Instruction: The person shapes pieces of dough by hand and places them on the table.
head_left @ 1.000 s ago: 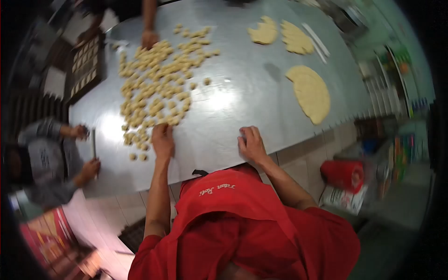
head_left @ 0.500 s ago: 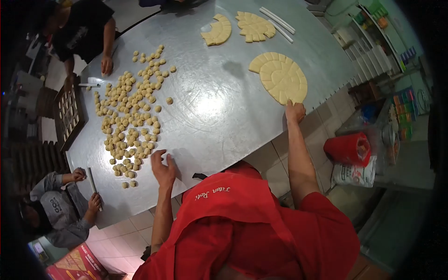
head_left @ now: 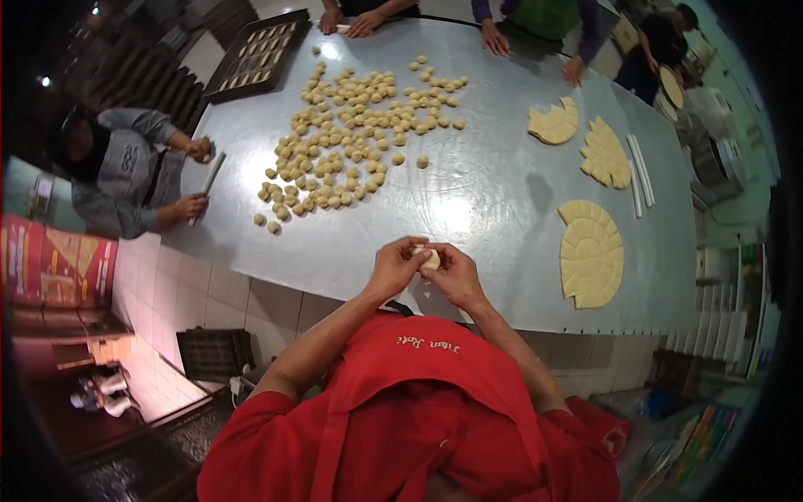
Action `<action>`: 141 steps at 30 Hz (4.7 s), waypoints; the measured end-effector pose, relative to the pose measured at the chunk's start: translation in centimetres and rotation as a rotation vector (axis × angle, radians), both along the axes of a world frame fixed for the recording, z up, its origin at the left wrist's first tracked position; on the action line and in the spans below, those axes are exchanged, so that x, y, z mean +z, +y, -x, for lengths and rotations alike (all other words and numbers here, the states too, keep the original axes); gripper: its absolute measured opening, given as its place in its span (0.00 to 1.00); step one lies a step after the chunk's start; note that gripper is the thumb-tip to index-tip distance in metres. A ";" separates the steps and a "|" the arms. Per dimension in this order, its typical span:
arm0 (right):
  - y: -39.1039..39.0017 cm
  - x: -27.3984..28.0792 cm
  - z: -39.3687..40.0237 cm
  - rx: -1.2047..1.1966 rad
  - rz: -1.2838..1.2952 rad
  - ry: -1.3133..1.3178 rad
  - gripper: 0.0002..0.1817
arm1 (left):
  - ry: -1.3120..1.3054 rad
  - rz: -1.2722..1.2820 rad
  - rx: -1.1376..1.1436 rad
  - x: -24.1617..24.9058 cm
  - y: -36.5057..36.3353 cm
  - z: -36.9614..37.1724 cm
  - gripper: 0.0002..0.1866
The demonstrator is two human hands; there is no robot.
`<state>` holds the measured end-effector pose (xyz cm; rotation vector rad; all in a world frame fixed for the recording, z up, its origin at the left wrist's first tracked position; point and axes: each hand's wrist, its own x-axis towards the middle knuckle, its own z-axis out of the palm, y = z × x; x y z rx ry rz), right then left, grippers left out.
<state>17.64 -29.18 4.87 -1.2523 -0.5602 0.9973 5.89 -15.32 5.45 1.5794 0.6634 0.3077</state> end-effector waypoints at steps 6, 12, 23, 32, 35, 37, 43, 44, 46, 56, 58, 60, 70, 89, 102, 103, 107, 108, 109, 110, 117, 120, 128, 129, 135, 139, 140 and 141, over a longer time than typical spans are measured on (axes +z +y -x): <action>3.5 4.3 1.3 0.032 -0.004 -1.067 0.17 | 0.117 -0.035 0.343 3.0 -0.1 2.0 0.19; 5.9 4.4 3.2 0.213 0.192 -0.387 0.16 | 0.039 -0.296 0.581 1.6 0.6 3.9 0.28; 5.7 6.0 -0.2 0.754 0.310 0.064 0.09 | 0.384 -0.614 0.552 -4.7 5.9 11.2 0.21; 1.4 -5.6 1.7 0.305 -0.087 -1.288 0.17 | 0.149 -0.893 -0.072 -4.4 5.1 11.0 0.23; 8.6 -5.9 2.6 0.392 -0.098 -1.364 0.10 | 0.037 -0.984 -0.091 -6.1 8.4 5.9 0.21; 11.5 -6.3 0.4 0.238 -0.081 -1.411 0.07 | 0.046 -1.076 -0.131 -5.8 12.6 6.3 0.19; 6.3 -4.4 -1.4 -0.054 0.137 -1.440 0.06 | 0.151 -1.012 0.103 -4.5 13.9 16.8 0.10; 5.5 -4.1 0.2 -0.044 0.131 -1.438 0.06 | 0.126 -0.970 0.198 -4.8 12.0 17.4 0.10; 4.6 -3.0 3.7 -0.178 0.237 -1.451 0.05 | 0.106 -0.917 0.296 -5.1 9.6 17.6 0.09; 21.9 3.7 10.9 0.352 0.299 -0.662 0.30 | 0.358 -0.133 0.352 0.8 22.5 19.6 0.20; 23.4 1.8 11.7 0.346 0.268 -0.822 0.32 | 0.120 -0.839 0.509 0.6 24.6 19.2 0.22; 23.1 0.3 11.5 0.379 0.269 -0.903 0.30 | 0.129 -0.817 0.439 0.8 25.7 19.3 0.23; -1.6 -4.4 3.7 -0.531 0.669 -1.166 0.19 | 0.227 -0.895 0.129 -4.5 23.6 18.4 0.15; -25.1 -8.5 -13.5 -1.162 1.207 -0.666 0.21 | -0.007 -0.781 -0.140 -0.9 7.6 6.4 0.14; -0.5 1.6 -1.4 -0.002 0.172 -0.204 0.18 | -0.051 0.325 0.000 1.3 -0.8 -0.2 0.17; 0.3 3.3 -0.9 -0.050 0.118 -0.485 0.18 | 0.007 0.116 0.033 1.3 -0.4 0.1 0.17; 2.9 4.9 -0.2 0.155 0.216 -0.488 0.18 | -0.117 0.034 0.273 2.2 -0.2 1.4 0.15; 3.4 4.2 0.1 0.195 0.214 -0.415 0.18 | -0.120 0.031 0.306 2.5 -0.4 1.9 0.15; 3.9 4.6 0.7 0.227 0.207 -0.422 0.18 | -0.041 -0.155 0.334 2.7 -0.6 2.3 0.16; 4.5 4.8 1.4 0.214 0.231 -0.419 0.18 | 0.045 -0.339 0.358 2.9 -0.6 2.7 0.19; 7.6 4.8 4.0 0.277 0.034 0.322 0.16 | 0.122 -0.564 0.528 3.2 2.1 5.4 0.28; 8.4 2.3 3.3 0.430 0.062 0.458 0.16 | 0.094 -0.524 0.410 2.7 3.1 6.5 0.26; 5.2 0.2 0.0 0.292 0.215 -0.352 0.11 | 0.490 -0.759 0.387 -3.9 10.6 16.0 0.17; 3.9 -0.6 -0.3 0.287 0.220 -0.353 0.11 | 0.532 -0.805 0.323 -4.1 11.3 17.9 0.14; 3.6 -5.5 4.7 0.175 -0.050 -1.335 0.13 | 0.147 -0.914 -0.095 -3.9 8.9 14.4 0.15; 12.7 -7.9 4.7 0.311 -0.094 -1.364 0.09 | -0.018 -1.004 -0.164 -6.2 13.6 7.6 0.15; 14.2 -6.8 3.4 0.216 -0.186 -1.406 0.10 | 0.040 -1.000 -0.164 -5.8 15.7 7.6 0.14; 14.6 -5.4 2.2 0.139 -0.127 -1.441 0.11 | 0.071 -1.051 -0.148 -5.4 17.3 8.6 0.14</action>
